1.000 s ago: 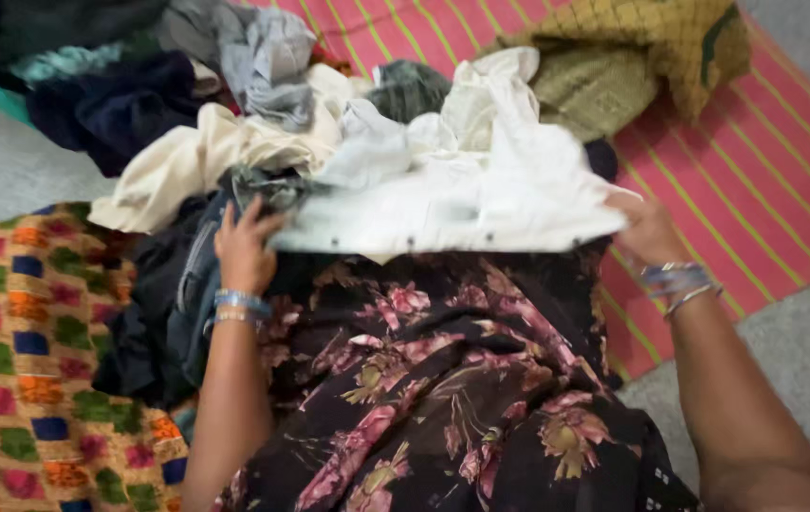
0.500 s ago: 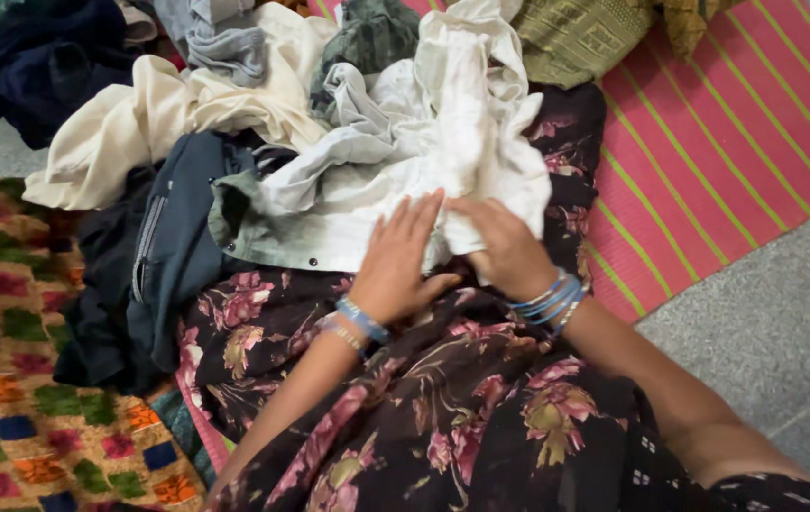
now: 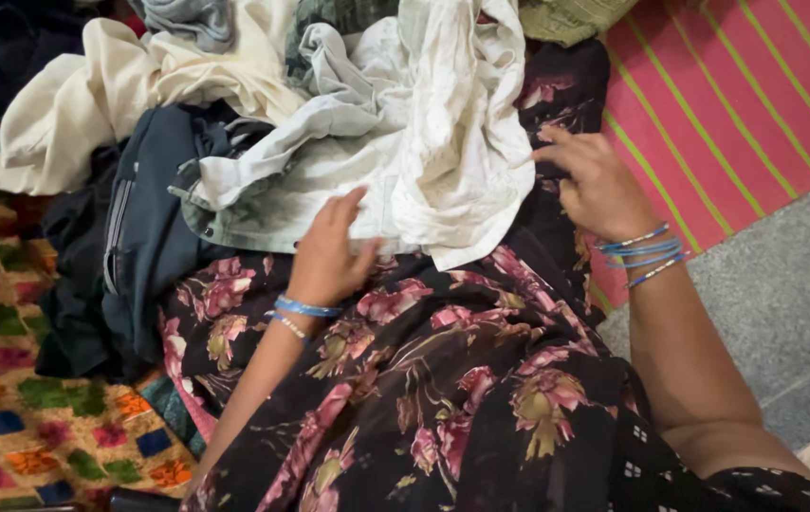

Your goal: The person buttons a white shirt while sitting near a pile of laundry, handling each button one by one from the bottom to the top.

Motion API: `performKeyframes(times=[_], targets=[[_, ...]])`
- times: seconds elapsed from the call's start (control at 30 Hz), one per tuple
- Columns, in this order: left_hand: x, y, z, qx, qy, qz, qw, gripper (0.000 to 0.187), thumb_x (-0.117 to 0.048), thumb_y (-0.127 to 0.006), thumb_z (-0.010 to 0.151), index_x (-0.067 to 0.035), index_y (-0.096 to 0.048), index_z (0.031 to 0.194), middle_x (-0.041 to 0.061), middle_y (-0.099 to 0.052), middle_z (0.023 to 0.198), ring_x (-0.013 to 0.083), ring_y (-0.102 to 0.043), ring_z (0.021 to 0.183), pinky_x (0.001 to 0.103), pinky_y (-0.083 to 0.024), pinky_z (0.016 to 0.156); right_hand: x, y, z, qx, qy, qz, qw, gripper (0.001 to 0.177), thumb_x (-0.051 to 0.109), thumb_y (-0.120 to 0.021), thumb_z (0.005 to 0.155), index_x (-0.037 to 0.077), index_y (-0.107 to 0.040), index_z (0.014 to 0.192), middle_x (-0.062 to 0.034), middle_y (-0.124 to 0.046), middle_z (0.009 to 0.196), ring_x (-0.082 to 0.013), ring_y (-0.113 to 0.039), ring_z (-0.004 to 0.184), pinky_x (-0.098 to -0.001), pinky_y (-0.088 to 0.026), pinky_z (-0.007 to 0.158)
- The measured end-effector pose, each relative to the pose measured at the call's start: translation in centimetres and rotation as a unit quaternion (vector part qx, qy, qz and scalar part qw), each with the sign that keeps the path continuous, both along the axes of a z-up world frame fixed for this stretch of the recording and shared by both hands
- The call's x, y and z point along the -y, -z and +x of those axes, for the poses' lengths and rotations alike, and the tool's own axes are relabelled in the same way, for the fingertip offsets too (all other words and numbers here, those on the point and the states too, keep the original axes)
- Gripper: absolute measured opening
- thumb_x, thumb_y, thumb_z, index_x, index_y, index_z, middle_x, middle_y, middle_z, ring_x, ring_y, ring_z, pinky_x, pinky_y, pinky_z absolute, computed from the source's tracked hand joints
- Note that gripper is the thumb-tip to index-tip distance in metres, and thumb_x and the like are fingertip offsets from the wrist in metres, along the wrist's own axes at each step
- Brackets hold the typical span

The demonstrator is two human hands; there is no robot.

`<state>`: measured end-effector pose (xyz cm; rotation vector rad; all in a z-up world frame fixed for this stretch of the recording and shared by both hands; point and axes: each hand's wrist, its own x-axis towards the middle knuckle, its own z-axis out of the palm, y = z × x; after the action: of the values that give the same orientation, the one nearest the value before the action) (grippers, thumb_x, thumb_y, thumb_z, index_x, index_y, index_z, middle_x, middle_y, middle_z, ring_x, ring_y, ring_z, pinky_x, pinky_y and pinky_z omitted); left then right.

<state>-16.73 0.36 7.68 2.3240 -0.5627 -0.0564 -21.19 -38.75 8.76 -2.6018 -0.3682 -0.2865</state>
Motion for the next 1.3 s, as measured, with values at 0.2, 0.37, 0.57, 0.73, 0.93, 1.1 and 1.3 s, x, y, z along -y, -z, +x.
performKeyframes(times=[0.2,0.37,0.57,0.73,0.93,1.1,1.3], targets=[[6.0,-1.2,0.5,0.1,0.129,0.011,0.987,0.114,-0.023,-0.088,0.064,-0.005,-0.026,0.157,0.031,-0.029,0.158,0.0506,-0.04,0.138,0.053,-0.037,0.112,-6.2,2.7,0.9,0.06,-0.009,-0.14,0.988,0.04,-0.003,-0.065,0.059,0.013,-0.073,0.094,-0.0235,-0.064,0.135,-0.0379,-0.055,0.123,-0.0621,-0.036,0.099],[8.4,-1.6,-0.8,0.254,0.218,0.065,0.94,0.094,-0.02,-0.081,0.068,-0.008,-0.039,0.151,0.024,-0.037,0.156,0.0484,-0.03,0.145,0.074,-0.019,0.113,-7.7,-0.2,0.0,0.143,-0.013,-0.01,0.99,0.023,-0.009,-0.06,0.074,0.003,-0.064,0.093,-0.0133,-0.069,0.117,-0.0324,-0.062,0.118,-0.0547,-0.04,0.114],[7.2,-4.7,0.1,0.209,0.107,-0.015,0.972,0.048,-0.002,-0.067,0.074,-0.007,-0.067,0.122,0.01,-0.069,0.094,0.0293,-0.067,0.099,0.053,-0.046,0.114,-9.9,-6.5,0.4,0.132,-0.101,0.033,0.985,0.022,0.01,-0.071,0.076,0.002,-0.064,0.095,-0.0117,-0.072,0.107,-0.0308,-0.067,0.094,-0.0379,-0.049,0.084],[2.3,-13.5,2.2,0.314,0.067,-0.03,0.946,0.049,0.004,-0.064,0.073,-0.008,-0.069,0.12,0.01,-0.071,0.095,0.0338,-0.067,0.085,0.043,-0.052,0.075,-10.1,-6.9,3.7,0.172,-0.165,-0.028,0.971,0.029,0.019,-0.073,0.07,0.006,-0.067,0.094,-0.0065,-0.072,0.101,-0.0269,-0.066,0.082,-0.04,-0.047,0.072],[0.1,-21.5,10.4,0.359,0.028,0.082,0.929,0.043,0.001,-0.065,0.073,-0.012,-0.07,0.114,0.015,-0.073,0.102,0.0376,-0.07,0.087,0.048,-0.055,0.074,-6.3,-9.9,14.4,0.226,0.04,-0.032,0.973,0.017,0.01,-0.07,0.084,0.013,-0.076,0.099,-0.0139,-0.073,0.089,-0.0349,-0.069,0.076,-0.0452,-0.054,0.064],[0.7,-31.6,16.3,0.575,-0.048,0.053,0.815,0.038,0.003,-0.064,0.077,-0.006,-0.069,0.114,0.019,-0.067,0.097,0.0431,-0.064,0.086,0.052,-0.05,0.072,1.2,-23.9,24.8,0.382,0.1,-0.055,0.917,0.012,0.012,-0.068,0.101,0.002,-0.068,0.107,-0.0232,-0.067,0.092,-0.0417,-0.065,0.086,-0.0491,-0.052,0.074],[0.3,-34.0,12.5,0.745,-0.095,-0.1,0.653,0.045,-0.023,-0.08,0.086,0.003,-0.059,0.116,0.022,-0.06,0.105,0.0446,-0.057,0.097,0.053,-0.048,0.084,-1.4,-28.2,19.7,0.392,0.08,-0.121,0.909,0.016,0.01,-0.074,0.101,0.001,-0.061,0.105,-0.0216,-0.062,0.097,-0.0398,-0.061,0.091,-0.0482,-0.049,0.078]])
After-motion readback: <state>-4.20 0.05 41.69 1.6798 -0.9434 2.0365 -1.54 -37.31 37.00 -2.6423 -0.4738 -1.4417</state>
